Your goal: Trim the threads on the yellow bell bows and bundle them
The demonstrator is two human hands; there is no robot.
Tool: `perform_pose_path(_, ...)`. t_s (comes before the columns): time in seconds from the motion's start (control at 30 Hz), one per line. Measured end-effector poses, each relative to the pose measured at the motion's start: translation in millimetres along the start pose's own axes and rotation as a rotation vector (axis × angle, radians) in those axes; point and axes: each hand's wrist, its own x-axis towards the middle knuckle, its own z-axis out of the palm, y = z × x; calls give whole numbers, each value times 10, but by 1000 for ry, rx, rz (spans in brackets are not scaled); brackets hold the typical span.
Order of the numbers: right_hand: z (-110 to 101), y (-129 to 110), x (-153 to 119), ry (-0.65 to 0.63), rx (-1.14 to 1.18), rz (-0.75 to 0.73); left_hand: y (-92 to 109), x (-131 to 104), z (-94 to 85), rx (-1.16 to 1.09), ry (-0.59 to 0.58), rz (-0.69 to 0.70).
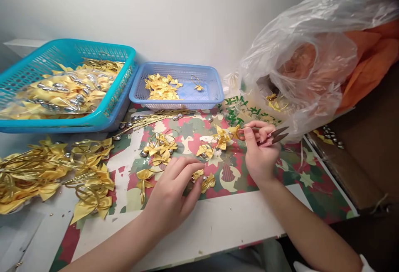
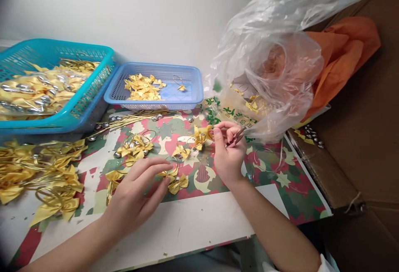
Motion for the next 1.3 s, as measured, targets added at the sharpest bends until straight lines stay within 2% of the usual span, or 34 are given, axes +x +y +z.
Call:
perform_pose_path(0.13,-15,-7,-2,25,-11,-32,-15,-2,0,-12,-63,-17)
perform_pose_path(0.33,-33,-32,32,19,34,-60,-50,10,7,72,-316,-3)
perform_pose_path(0.43,-35,-100,15,-36,36,-9,-45,18,4,105,-371,-40)
perform_pose_path(0.53,-23,-186,-58,-162,102,117,-34,25,-5,130,-346,-52)
perform_pose_path(0.67,37,-182,-186,-606,283,433,-38,29,8,165,-320,-33)
perform_pose_path(0.73,74,-100,-201,-694,316,509,-47,30,24,182,-323,-39)
perform_pose_path(0.87,112,87,-82,-529,259,451,-59,19,40,157,-320,-47)
perform_pose_path(1.0,102,86,15,-420,241,376,-49,-3,32,116,-245,-55)
perform_pose_path(1.2,97,-151,-160,-465,237,406,-9,-7,16,-57,-45,-177)
perform_pose_path(1.3,96,-247,-243,-512,248,460,-10,2,16,-199,25,-290)
